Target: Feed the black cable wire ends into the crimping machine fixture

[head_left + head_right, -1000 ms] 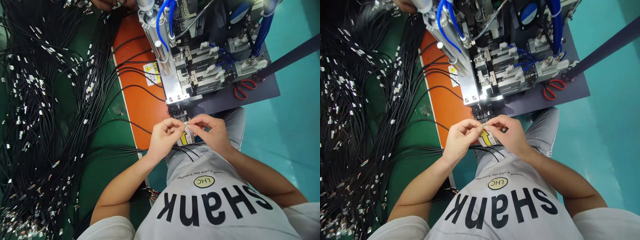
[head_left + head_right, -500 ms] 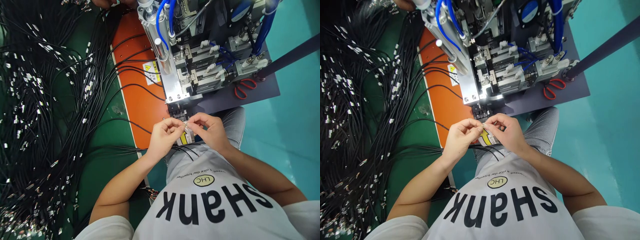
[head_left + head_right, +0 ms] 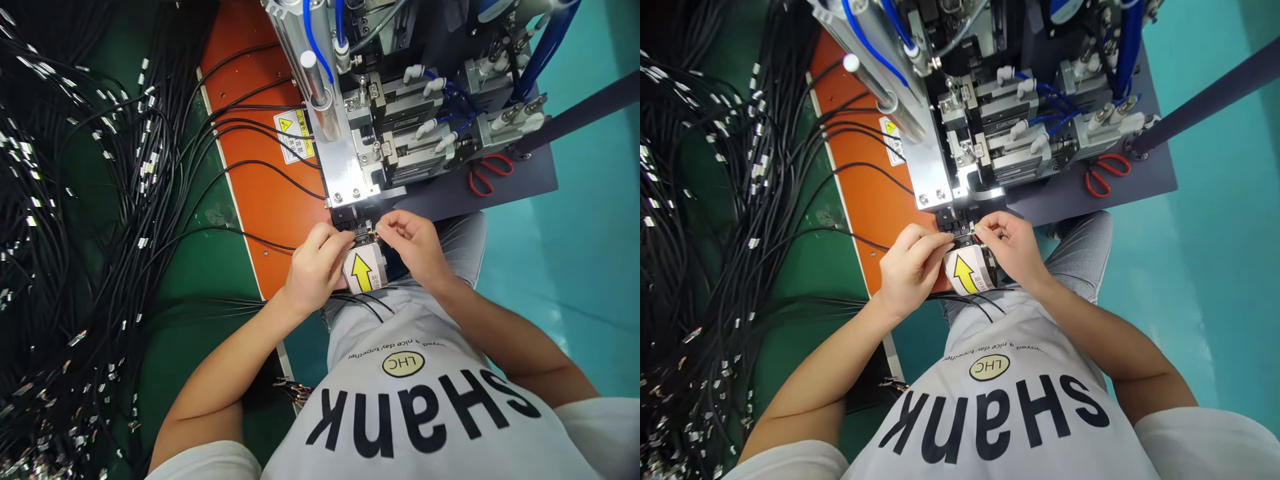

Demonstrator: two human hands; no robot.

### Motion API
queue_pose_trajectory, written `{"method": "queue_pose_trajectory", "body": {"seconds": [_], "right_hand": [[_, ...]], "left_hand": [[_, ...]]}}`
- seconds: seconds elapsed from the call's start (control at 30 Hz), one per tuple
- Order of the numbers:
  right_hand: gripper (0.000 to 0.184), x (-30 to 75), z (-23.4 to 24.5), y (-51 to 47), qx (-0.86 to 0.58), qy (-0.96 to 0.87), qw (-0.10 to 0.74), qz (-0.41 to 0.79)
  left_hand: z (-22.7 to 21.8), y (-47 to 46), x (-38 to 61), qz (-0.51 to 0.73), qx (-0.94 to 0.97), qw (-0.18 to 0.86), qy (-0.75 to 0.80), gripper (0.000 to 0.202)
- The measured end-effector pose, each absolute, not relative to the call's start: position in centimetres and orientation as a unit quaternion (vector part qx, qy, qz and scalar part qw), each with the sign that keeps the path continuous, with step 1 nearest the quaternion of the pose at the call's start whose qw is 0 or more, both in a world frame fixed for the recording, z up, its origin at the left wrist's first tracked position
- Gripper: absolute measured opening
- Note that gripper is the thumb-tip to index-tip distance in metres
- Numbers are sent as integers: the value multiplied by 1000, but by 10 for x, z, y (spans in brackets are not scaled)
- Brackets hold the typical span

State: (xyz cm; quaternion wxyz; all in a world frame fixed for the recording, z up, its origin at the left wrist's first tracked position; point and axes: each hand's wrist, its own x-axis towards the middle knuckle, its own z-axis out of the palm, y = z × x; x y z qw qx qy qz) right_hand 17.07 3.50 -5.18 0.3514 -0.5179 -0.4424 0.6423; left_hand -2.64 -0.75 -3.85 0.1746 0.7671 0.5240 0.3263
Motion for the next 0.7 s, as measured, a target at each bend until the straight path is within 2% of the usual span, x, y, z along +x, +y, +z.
{"method": "queue_pose_trajectory", "body": {"seconds": [0.27,0.7], "right_hand": [[22,160,-65,48,-526,-389,348,671],[21,161,-67,49,-529,-393,351,665]], "left_hand": [[-51,6,-36,313,777,185,514,31],[-54,10,-35,299,783,183,513,29]]}}
